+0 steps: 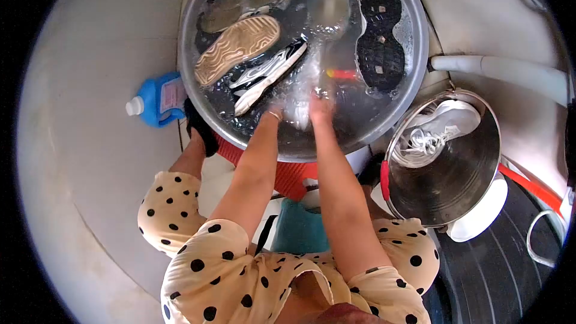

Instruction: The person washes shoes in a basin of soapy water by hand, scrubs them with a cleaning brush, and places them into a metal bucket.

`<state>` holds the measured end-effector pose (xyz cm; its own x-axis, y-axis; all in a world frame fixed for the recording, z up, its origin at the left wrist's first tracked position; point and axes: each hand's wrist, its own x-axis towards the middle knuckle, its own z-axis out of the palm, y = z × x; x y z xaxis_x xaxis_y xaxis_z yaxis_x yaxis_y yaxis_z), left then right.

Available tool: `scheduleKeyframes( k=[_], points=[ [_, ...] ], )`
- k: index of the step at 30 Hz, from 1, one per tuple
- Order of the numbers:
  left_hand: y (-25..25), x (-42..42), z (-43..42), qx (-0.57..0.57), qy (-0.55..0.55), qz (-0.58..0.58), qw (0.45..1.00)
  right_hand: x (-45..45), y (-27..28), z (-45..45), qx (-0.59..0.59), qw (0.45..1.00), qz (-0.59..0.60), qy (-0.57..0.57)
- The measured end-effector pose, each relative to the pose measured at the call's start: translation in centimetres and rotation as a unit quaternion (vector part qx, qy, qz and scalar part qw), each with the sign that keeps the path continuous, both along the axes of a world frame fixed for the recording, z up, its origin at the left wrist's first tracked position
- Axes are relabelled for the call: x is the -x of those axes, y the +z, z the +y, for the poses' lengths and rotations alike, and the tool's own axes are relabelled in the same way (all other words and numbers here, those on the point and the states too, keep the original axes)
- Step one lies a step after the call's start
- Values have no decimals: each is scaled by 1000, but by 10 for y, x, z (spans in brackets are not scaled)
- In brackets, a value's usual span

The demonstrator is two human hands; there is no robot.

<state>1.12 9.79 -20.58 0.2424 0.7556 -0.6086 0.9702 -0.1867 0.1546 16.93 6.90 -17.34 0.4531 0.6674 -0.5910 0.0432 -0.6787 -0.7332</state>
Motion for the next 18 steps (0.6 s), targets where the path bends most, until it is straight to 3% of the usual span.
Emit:
scheduleKeyframes(
  k=[4,7,9,10,12,13,14,18],
  points=[
    [11,2,4,48,-9,-8,999,1,-28,1,-55,998,-14,-14],
    [57,-1,10,96,54,-86,990,-7,-21,-5,-58,959,251,-122],
    [83,-11,20,224,301,-286,882,-14,-9,-7,-28,875,442,-196],
    [99,-18,22,281,409,-375,783,-16,-2,-15,-17,770,608,-193],
    [140,-31,32,196,122,-421,877,-5,25,-24,-130,744,628,-189],
    [160,-35,37,149,-28,-423,893,0,36,-30,-185,725,636,-187],
    [176,-39,45,154,-101,-371,910,5,45,-34,-158,737,615,-231],
    [223,-63,50,218,-123,-207,946,3,53,-47,-97,670,699,-231]
  ],
)
